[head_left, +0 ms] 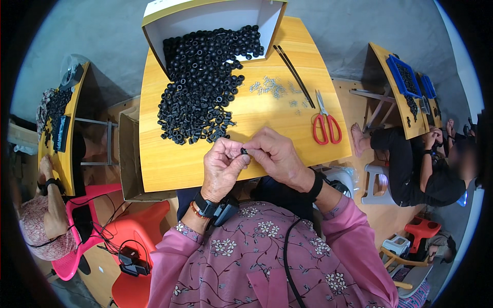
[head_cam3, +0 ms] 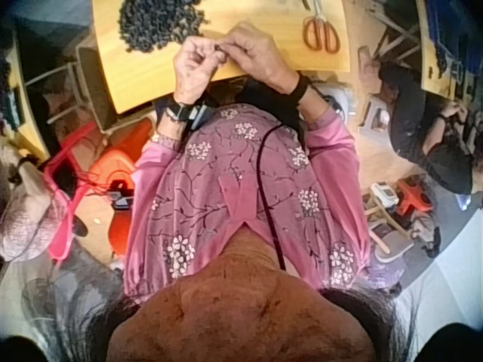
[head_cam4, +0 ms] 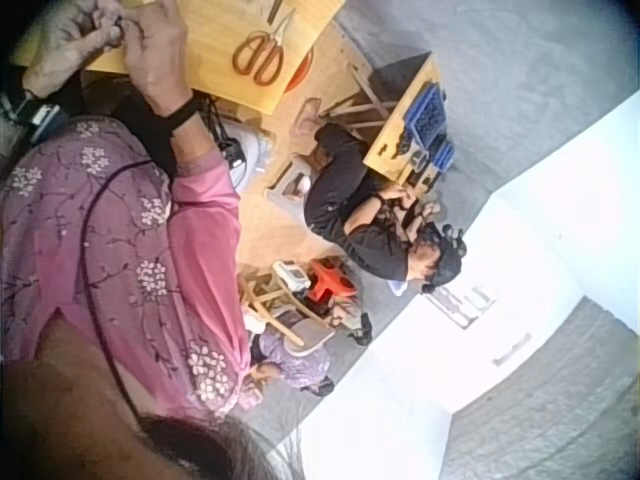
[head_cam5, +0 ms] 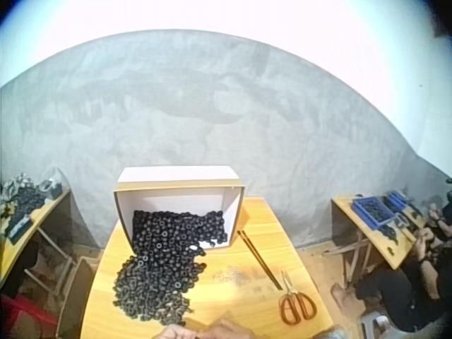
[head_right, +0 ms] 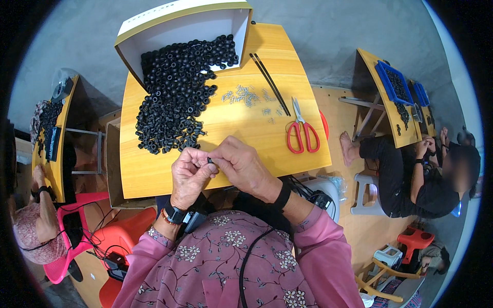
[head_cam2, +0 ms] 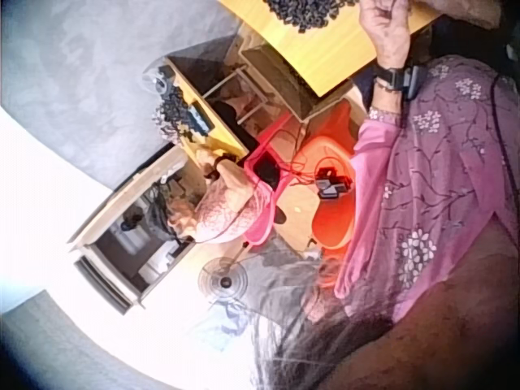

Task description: Manually inserting small metal clips into black plastic components.

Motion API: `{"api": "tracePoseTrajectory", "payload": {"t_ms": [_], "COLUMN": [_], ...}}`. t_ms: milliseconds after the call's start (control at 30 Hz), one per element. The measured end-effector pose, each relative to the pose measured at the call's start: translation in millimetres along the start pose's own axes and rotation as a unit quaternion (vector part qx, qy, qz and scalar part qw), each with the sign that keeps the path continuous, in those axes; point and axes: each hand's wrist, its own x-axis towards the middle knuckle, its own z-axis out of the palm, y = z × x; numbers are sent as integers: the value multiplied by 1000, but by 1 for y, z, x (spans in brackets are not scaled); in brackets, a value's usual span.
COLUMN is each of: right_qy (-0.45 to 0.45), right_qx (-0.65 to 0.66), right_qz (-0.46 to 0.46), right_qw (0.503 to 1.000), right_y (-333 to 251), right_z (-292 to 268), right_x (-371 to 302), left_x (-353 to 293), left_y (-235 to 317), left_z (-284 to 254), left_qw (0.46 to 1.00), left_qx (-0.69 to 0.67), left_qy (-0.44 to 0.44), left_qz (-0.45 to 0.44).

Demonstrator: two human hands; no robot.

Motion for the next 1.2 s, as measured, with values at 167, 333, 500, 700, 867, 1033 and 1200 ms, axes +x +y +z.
{"api": "tracePoseTrajectory", "payload": {"t_ms": [167,333,500,700,867,1033,1200], "right_qy": [-12,-45,-61,-2,-52,-77,-87], "right_qx": [46,-10,13,3,-90,-160,-183], "right_qz": [68,5,3,119,28,15,32], "right_qw": [997,999,998,993,994,984,979], "right_y": [-6,0,-1,22,35,36,40], "right_z": [-2,-6,-10,-8,11,17,14], "right_x": [-1,-3,-2,33,62,71,67], "left_x": [0,0,-1,-4,-3,-4,-4], "left_y": [1,2,-2,5,-2,-1,3], "left_z": [-1,-1,-3,4,-1,-1,3], "left_qw": [1000,1000,999,1000,998,998,999], "left_qx": [-3,-1,22,17,59,69,37], "left_qy": [-9,2,-24,3,-16,-6,3], "left_qz": [-7,-10,-3,-8,7,-2,-7]}}
